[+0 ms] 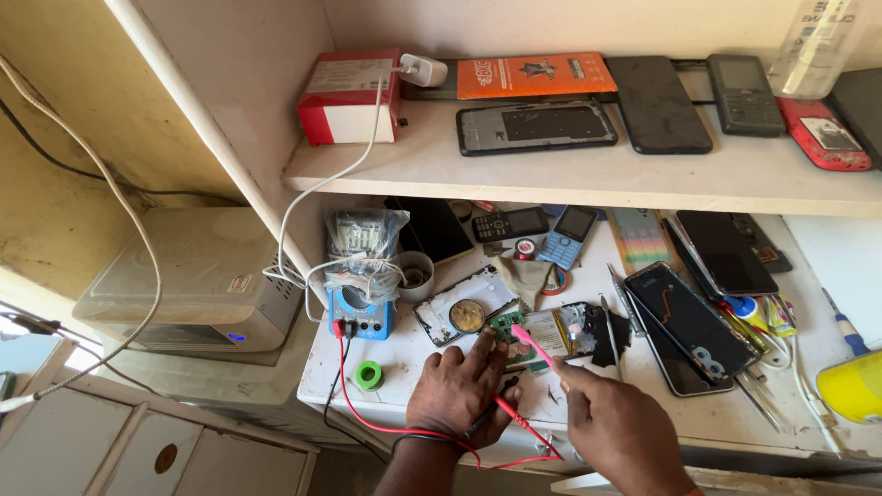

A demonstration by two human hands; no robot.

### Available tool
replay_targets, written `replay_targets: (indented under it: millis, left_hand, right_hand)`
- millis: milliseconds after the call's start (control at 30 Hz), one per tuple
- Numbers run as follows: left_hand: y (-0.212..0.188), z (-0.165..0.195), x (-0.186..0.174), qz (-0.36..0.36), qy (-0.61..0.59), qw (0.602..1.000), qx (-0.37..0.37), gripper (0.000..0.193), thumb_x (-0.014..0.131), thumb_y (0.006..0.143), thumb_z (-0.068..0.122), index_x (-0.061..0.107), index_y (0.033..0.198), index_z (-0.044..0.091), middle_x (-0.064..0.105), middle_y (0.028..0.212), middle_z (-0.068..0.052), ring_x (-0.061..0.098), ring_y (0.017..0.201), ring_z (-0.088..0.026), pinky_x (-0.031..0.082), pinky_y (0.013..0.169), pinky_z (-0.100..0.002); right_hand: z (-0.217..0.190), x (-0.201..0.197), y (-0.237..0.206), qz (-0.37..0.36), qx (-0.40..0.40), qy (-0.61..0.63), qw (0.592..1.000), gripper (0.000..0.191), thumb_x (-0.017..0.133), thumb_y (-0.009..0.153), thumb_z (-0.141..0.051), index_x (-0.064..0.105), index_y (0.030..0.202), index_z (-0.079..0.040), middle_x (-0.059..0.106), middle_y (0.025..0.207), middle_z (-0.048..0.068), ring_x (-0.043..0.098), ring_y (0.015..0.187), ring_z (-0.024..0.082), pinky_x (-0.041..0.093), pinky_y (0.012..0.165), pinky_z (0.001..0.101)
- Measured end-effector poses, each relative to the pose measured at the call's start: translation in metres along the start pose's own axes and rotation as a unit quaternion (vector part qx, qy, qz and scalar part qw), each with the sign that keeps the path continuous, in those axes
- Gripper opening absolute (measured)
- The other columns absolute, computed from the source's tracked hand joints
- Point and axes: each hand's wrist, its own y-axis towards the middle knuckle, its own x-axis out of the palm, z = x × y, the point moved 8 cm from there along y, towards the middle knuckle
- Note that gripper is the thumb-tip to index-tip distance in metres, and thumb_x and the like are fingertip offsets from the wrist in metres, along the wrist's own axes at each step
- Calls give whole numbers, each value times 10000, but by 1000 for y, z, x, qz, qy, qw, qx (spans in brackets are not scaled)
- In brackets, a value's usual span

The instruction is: The person holds a disassembled phone motherboard on a cluttered workbench and touches multimeter probe tips to points on the board, repositioning the probes repeatedly to test the circuit board. The person occasionally steadies the board with the other hand while probing.

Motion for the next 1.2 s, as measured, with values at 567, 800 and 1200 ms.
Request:
replay_targets:
  millis: [567, 800, 1200]
  left_hand:
    - [6, 2, 2, -14, -7, 1000, -11, 630, 594, 897, 479, 587, 1391, 87, 517, 1468, -160, 615, 908, -350, 491, 766, -503]
    - [5, 2, 1, 1, -7, 1000, -5, 611, 607, 893, 475, 624, 1358, 78, 532, 1461, -156, 619, 903, -347, 494, 759, -502]
    - [0, -2, 0, 21, -9, 1000, -6, 638, 595, 916, 487, 610, 1364, 34, 535, 1461, -183, 617, 907, -342, 493, 770, -492]
  right_hand:
    - [-8, -7, -1, -14, -31, -25, 999, 420, 622, 867, -263, 739, 1251, -385, 758, 810, 97, 727, 768, 332, 579, 704, 457]
    - [-5, -11, 3, -12, -25, -24, 999, 391, 614, 867, -260, 744, 1219, -371, 746, 756, 103, 727, 715, 332, 577, 670, 465]
    - [-20, -12, 1, 25, -63, 22, 997, 356, 630, 853, -226, 770, 1168, -316, 745, 752, 115, 706, 680, 359, 559, 628, 479]
